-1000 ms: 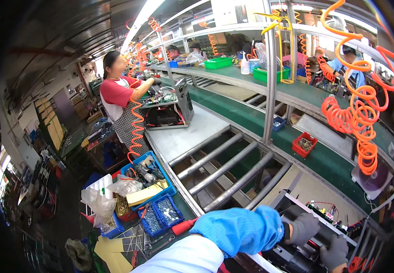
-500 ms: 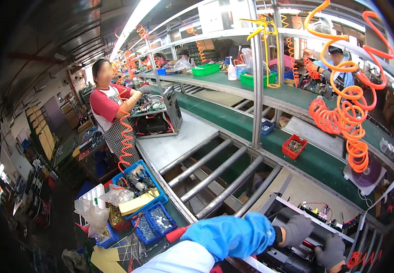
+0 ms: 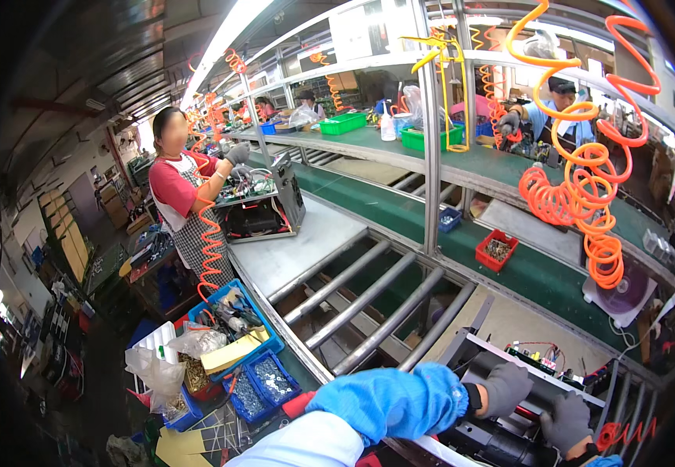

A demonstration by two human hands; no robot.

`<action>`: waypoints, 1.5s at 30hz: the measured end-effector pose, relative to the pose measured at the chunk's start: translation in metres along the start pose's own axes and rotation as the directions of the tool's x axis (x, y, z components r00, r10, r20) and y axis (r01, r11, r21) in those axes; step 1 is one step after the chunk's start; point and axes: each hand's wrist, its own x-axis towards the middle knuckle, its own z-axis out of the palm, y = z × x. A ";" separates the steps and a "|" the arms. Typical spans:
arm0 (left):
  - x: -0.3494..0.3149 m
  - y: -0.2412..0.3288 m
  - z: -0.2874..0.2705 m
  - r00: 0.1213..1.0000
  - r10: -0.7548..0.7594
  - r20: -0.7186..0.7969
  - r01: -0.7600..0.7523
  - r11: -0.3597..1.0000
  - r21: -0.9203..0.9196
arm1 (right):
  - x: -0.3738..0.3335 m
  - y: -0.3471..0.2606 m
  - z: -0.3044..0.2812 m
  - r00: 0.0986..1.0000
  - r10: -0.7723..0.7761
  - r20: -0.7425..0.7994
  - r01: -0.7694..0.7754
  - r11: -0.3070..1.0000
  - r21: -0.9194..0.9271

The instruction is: Assembling an electronic inverter unit on a production line by installing internal components and securing the chassis.

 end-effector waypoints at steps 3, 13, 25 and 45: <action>0.007 0.010 -0.004 0.943 -0.317 0.099 0.321 0.946 -0.030 | 0.004 0.010 -0.004 0.950 -0.309 0.054 0.309 0.951 0.014; 0.001 -0.009 0.006 1.000 0.010 -0.008 -0.010 1.000 -0.022 | -0.001 -0.003 0.009 0.997 0.042 0.061 -0.044 0.999 0.021; 0.001 -0.038 0.006 0.898 0.438 -0.037 -0.439 0.898 -0.017 | 0.000 -0.022 0.020 0.964 0.263 -0.038 -0.266 0.957 -0.116; -0.001 -0.003 -0.001 0.964 -0.260 0.049 0.265 0.947 -0.182 | 0.003 0.006 -0.022 0.907 -0.397 0.138 0.408 0.910 -0.068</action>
